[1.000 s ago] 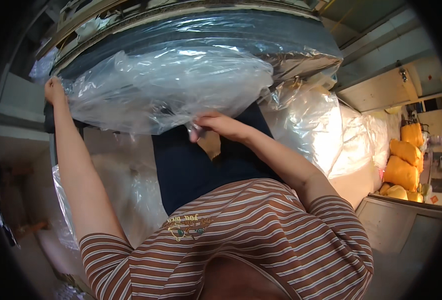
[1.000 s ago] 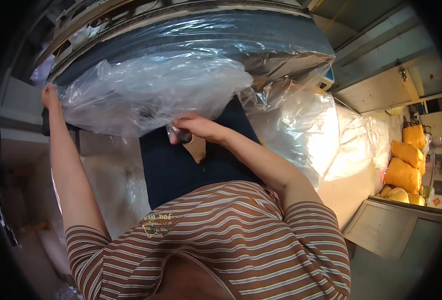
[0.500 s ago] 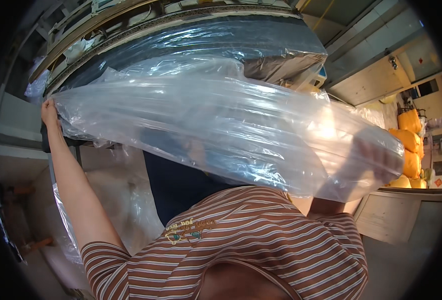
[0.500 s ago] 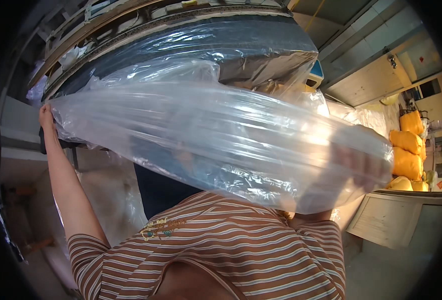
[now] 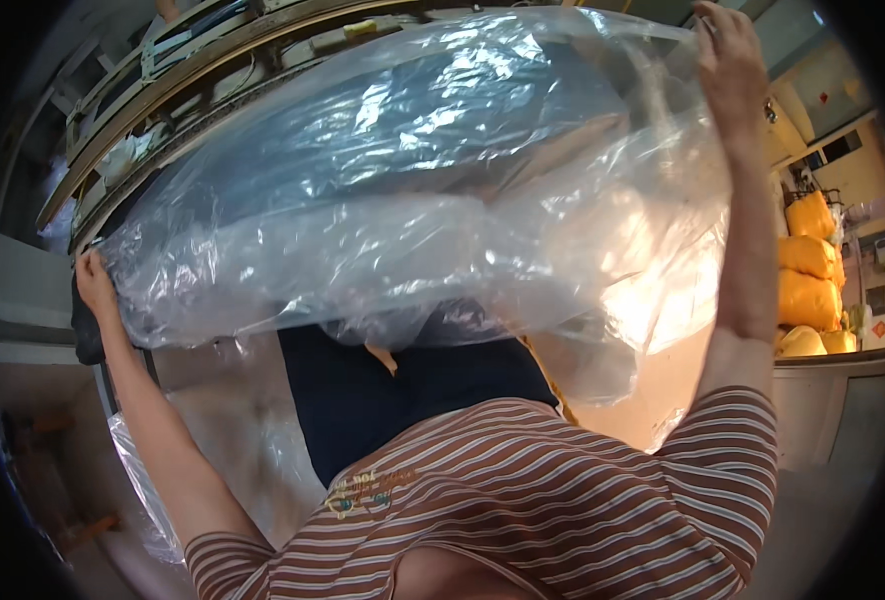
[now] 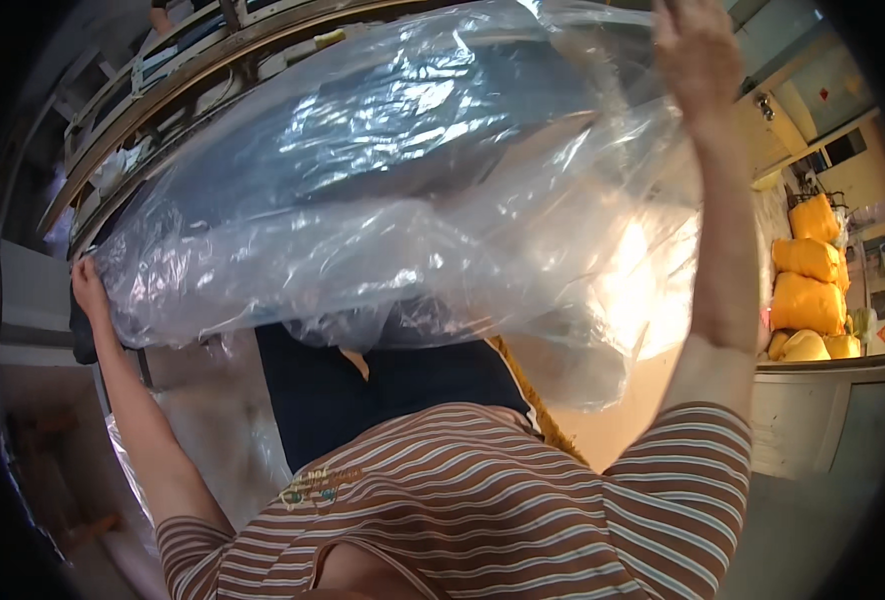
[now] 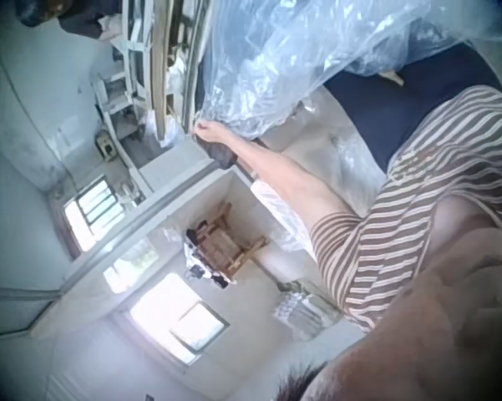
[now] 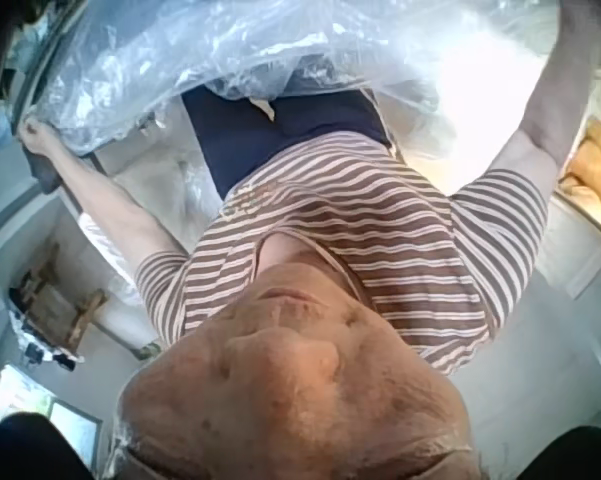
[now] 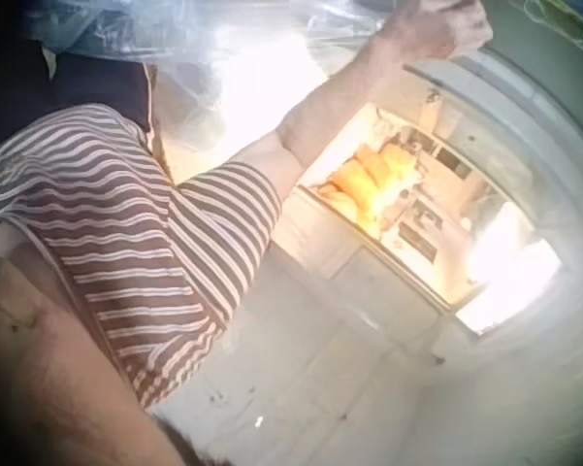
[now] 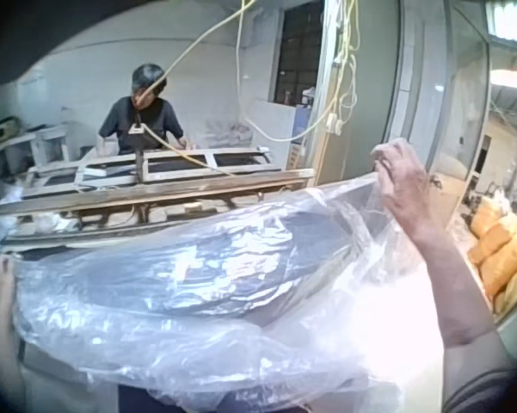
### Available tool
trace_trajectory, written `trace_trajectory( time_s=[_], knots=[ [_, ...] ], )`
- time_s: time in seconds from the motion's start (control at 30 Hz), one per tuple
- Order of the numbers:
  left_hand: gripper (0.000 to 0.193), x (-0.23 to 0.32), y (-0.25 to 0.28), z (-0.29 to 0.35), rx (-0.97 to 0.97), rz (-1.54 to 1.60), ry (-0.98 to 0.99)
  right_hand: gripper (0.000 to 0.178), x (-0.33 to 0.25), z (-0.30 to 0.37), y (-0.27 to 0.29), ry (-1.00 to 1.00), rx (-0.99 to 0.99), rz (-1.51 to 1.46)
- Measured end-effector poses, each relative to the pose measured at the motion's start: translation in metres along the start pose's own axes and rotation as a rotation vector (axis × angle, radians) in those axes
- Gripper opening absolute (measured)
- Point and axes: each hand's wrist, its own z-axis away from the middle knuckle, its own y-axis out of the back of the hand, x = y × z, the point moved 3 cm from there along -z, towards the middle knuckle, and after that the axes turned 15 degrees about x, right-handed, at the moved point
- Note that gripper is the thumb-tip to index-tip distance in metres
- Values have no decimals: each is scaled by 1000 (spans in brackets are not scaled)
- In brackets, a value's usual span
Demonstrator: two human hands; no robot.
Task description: The person wraps a large, curved, dark-colored furniture piece with clear plastic film. They repeatedly pull the film taut, smooth it over the surface, and fold the edges to cover the object. The person sits on the floor during the process.
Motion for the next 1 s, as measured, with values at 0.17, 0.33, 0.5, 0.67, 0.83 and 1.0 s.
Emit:
trace_trajectory(
  time_s=[0.17, 0.33, 0.5, 0.67, 0.83, 1.0],
  knots=[
    [39, -12, 51, 6, -66, -107, 53, 59, -126, 117, -50, 344, -318, -352],
    [36, -60, 110, -5, -122, -326, -1, 67, -63, 178, -101, -281, -599, -550],
    [40, -29, 99, 20, 110, -647, 200, 63, -84, 156, -113, -387, -337, -474],
    [42, -43, 100, 14, 99, -597, 200, 40, -77, 143, -142, -110, -276, -307],
    [43, -41, 100, 16, 108, -566, 206, 32, -61, 147, -160, -773, -963, -1067],
    [44, -38, 106, 18, 113, -543, 203, 23, -51, 137, -147, -1498, -1063, -1507]
  ],
)
